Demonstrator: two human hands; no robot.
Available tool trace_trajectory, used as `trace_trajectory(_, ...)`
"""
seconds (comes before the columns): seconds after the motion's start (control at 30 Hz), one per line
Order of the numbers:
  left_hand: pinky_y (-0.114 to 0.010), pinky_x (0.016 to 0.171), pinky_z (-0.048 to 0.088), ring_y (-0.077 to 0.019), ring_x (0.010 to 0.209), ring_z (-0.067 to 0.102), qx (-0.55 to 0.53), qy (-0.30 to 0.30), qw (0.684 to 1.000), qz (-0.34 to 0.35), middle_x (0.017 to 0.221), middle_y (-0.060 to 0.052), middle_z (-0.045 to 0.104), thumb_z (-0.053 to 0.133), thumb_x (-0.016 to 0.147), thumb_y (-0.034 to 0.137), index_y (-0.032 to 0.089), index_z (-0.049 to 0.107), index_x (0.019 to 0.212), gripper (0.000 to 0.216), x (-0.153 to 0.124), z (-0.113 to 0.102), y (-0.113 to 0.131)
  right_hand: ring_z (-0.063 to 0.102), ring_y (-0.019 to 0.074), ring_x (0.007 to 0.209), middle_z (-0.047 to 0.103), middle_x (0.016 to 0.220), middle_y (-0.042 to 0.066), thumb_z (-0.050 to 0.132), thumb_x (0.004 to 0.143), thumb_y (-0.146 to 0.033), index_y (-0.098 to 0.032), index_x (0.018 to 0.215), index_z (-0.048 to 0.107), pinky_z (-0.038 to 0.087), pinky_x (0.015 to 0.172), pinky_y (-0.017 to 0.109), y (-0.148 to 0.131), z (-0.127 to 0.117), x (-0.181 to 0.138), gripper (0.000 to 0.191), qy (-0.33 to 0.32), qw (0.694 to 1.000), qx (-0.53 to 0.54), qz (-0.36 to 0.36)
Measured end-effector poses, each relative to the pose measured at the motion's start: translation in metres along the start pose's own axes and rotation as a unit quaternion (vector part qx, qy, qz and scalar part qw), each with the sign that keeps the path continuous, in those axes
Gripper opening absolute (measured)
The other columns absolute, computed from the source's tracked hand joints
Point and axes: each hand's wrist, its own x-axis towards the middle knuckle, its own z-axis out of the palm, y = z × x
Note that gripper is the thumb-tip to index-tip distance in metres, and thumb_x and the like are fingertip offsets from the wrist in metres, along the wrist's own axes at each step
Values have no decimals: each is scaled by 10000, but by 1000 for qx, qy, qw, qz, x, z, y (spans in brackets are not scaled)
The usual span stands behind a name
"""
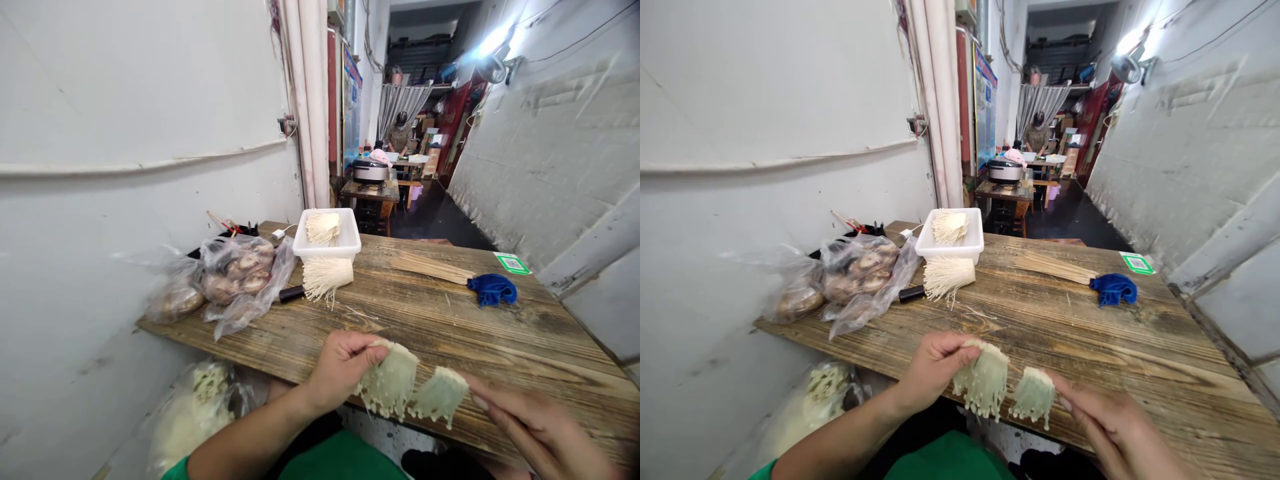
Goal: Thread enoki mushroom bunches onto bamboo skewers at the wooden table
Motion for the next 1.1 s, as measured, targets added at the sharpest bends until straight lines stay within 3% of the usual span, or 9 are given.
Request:
trace_trajectory(0.1, -185, 637, 456, -120, 672, 617, -24, -18, 999, -13, 778, -38, 743, 652, 801, 351, 167, 772, 876, 233, -1, 0, 0, 645, 168, 1011, 641, 1180, 10, 498, 894, -191, -328, 1312, 526, 511, 859, 221, 2, -3, 1, 441, -12, 999, 18, 28)
trace_trajectory(0.27, -182, 625, 460, -117, 657, 616, -23, 29, 999, 13, 743, -30, 739, 663, 794, 350, 166, 773, 830, 217, -2, 3, 0, 682, 152, 919, 668, 1124, 18, 533, 867, -189, -312, 1246, 597, 516, 815, 185, -2, -2, 3, 404, 36, 999, 23, 8)
trace_trajectory(0.4, -185, 637, 472, -120, 673, 630, -35, 27, 999, -2, 779, -37, 750, 678, 781, 360, 175, 774, 851, 220, -1, 3, 1, 678, 167, 933, 677, 1110, 20, 521, 868, -192, -310, 1191, 642, 532, 807, 206, -1, -1, 4, 365, 25, 999, 23, 20)
trace_trajectory(0.7, -220, 697, 493, -129, 736, 648, -131, -56, 987, -80, 878, -51, 753, 689, 777, 383, 187, 758, 931, 259, -4, -3, -6, 681, 141, 936, 683, 1123, -5, 501, 893, -205, -370, 1300, 525, 541, 804, 184, 15, -11, -1, 440, -20, 999, 38, 30)
trace_trajectory(0.93, -188, 685, 478, -106, 714, 637, -131, 1, 991, -41, 828, -34, 749, 708, 762, 375, 188, 766, 880, 228, -6, 1, -5, 647, 166, 1025, 655, 1182, 12, 459, 921, -230, -359, 1330, 491, 522, 876, 239, 21, -7, -10, 429, -37, 998, 37, 37)
trace_trajectory(1.1, -194, 667, 474, -106, 695, 627, -154, -31, 985, -66, 820, -37, 746, 703, 763, 391, 190, 764, 893, 247, -6, 3, -4, 669, 152, 972, 685, 1122, 12, 476, 912, -244, -352, 1299, 525, 531, 838, 210, 20, -9, -6, 405, -29, 998, 34, 37)
